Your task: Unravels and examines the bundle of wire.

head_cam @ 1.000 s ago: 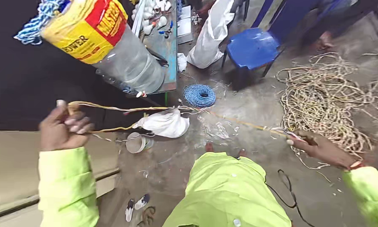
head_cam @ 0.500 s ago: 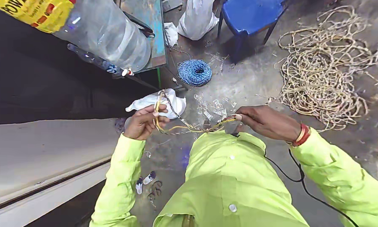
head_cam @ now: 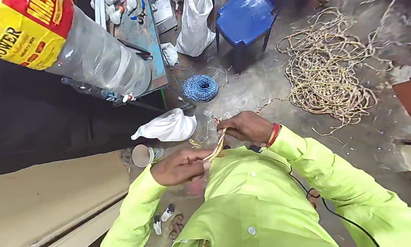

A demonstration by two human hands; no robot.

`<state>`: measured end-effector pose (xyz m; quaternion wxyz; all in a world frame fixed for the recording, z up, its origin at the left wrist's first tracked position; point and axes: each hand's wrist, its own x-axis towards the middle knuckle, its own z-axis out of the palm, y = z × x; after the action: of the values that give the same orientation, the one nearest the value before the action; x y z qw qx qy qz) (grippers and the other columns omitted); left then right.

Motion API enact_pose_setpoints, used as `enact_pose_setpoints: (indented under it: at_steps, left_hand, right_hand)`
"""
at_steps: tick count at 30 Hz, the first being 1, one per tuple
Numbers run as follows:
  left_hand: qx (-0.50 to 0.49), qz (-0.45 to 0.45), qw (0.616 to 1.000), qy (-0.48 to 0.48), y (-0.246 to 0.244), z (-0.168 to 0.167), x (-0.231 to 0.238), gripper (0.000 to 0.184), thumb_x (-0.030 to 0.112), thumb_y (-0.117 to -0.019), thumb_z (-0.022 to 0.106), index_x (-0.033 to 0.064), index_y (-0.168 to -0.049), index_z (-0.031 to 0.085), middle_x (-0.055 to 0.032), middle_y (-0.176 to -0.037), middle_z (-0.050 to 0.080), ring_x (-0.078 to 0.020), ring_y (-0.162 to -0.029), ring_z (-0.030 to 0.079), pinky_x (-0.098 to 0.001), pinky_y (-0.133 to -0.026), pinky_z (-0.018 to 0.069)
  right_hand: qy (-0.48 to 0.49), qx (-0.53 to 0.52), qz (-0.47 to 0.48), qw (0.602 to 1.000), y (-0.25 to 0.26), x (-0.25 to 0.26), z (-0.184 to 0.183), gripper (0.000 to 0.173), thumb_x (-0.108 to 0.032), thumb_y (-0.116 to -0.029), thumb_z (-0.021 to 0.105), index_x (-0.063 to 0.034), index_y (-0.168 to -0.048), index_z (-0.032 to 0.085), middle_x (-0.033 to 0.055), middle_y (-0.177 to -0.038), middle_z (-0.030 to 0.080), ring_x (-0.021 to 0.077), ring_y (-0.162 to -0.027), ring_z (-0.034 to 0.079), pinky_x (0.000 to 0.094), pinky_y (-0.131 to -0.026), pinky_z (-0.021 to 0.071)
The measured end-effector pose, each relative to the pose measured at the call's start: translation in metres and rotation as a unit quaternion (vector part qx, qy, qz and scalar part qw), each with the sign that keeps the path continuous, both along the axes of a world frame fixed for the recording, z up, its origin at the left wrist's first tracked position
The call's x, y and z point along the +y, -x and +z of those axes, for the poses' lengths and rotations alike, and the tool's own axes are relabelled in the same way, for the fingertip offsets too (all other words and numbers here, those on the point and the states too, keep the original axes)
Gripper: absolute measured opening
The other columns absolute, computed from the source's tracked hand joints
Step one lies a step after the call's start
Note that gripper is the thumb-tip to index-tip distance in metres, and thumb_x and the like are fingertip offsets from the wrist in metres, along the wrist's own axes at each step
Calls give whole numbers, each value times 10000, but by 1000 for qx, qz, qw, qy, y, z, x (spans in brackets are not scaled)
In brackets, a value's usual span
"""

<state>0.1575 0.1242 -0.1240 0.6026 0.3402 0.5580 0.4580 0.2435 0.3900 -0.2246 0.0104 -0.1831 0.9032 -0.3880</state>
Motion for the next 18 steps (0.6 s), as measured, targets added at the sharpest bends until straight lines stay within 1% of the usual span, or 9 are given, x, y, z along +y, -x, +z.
enact_pose_setpoints:
  at_steps: [3, 5, 7, 8, 11, 13, 15, 17, 18]
  left_hand:
    - [13, -5, 1000, 6, 22, -13, -26, 333, 253, -1051, 554, 70, -1307, 661, -8, -965, 724, -51, -783, 670, -226, -708, 584]
    - [-5, -17, 1000, 9, 39, -30, -37, 521, 484, -1028, 568, 50, -1296, 675, -68, -1195, 732, -139, -1089, 687, -320, -954, 561]
    - [-11, 9, 999, 37, 41, -39, -23, 794, 685, -940, 559, 35, -1393, 607, -109, -1296, 692, -206, -1220, 640, -388, -1064, 502]
    - [-21, 44, 998, 50, 38, -40, -7, 867, 744, -891, 572, 51, -1411, 593, -100, -1276, 701, -199, -1193, 655, -379, -1045, 516]
    - [-91, 144, 978, 117, 38, -40, 39, 820, 844, -814, 553, 153, -1242, 657, -19, -1009, 755, -119, -896, 726, -297, -786, 607]
    - [-111, 155, 964, 185, 48, -54, 56, 807, 856, -869, 430, 141, -1157, 670, -55, -905, 754, -151, -783, 736, -314, -638, 616]
    - [-41, 145, 950, 273, 53, -75, 66, 811, 812, -945, 301, 113, -1112, 678, -37, -783, 697, -115, -622, 657, -268, -512, 544]
    - [18, 148, 929, 338, 51, -98, 75, 661, 703, -1008, 362, 115, -999, 664, 5, -682, 592, -77, -513, 530, -224, -455, 438]
    - [15, 159, 925, 346, 50, -108, 81, 554, 606, -1036, 430, 107, -965, 659, 9, -687, 592, -73, -524, 532, -224, -474, 449]
  right_hand:
    - [-27, 2, 1, 1000, 5, 12, 11, 173, -251, -1020, 590, -161, -1030, 737, 35, -680, 657, 235, -586, 649, 477, -531, 520]
    - [-50, -8, 16, 999, 8, 8, 30, 176, -264, -1019, 599, -137, -1015, 721, 42, -664, 638, 249, -595, 649, 481, -540, 518]
    - [-68, -11, 37, 997, 13, -7, 49, 179, -279, -1011, 620, -127, -997, 714, 50, -657, 626, 263, -617, 652, 493, -554, 513]
    - [-81, 3, 45, 996, 16, -16, 56, 157, -269, -988, 645, -128, -974, 712, 53, -647, 615, 270, -615, 647, 493, -544, 501]
    - [-116, 69, 44, 990, 21, -39, 67, 118, -195, -929, 693, -86, -886, 707, 72, -617, 577, 282, -558, 614, 455, -467, 452]
    - [-136, 58, 37, 988, 17, -42, 68, 139, -194, -967, 662, -73, -917, 710, 81, -624, 573, 285, -548, 606, 443, -458, 451]
    - [-151, 13, 39, 988, 9, -43, 65, 146, -129, -1004, 584, -46, -969, 698, 126, -681, 596, 323, -579, 617, 461, -473, 462]
    - [-162, -56, 60, 983, 1, -47, 60, 170, -66, -1018, 519, -9, -1040, 677, 180, -784, 623, 378, -674, 649, 503, -525, 500]
    - [-161, -97, 72, 980, -2, -49, 58, 187, -38, -1027, 488, 21, -1074, 659, 215, -834, 636, 418, -740, 661, 542, -581, 514]
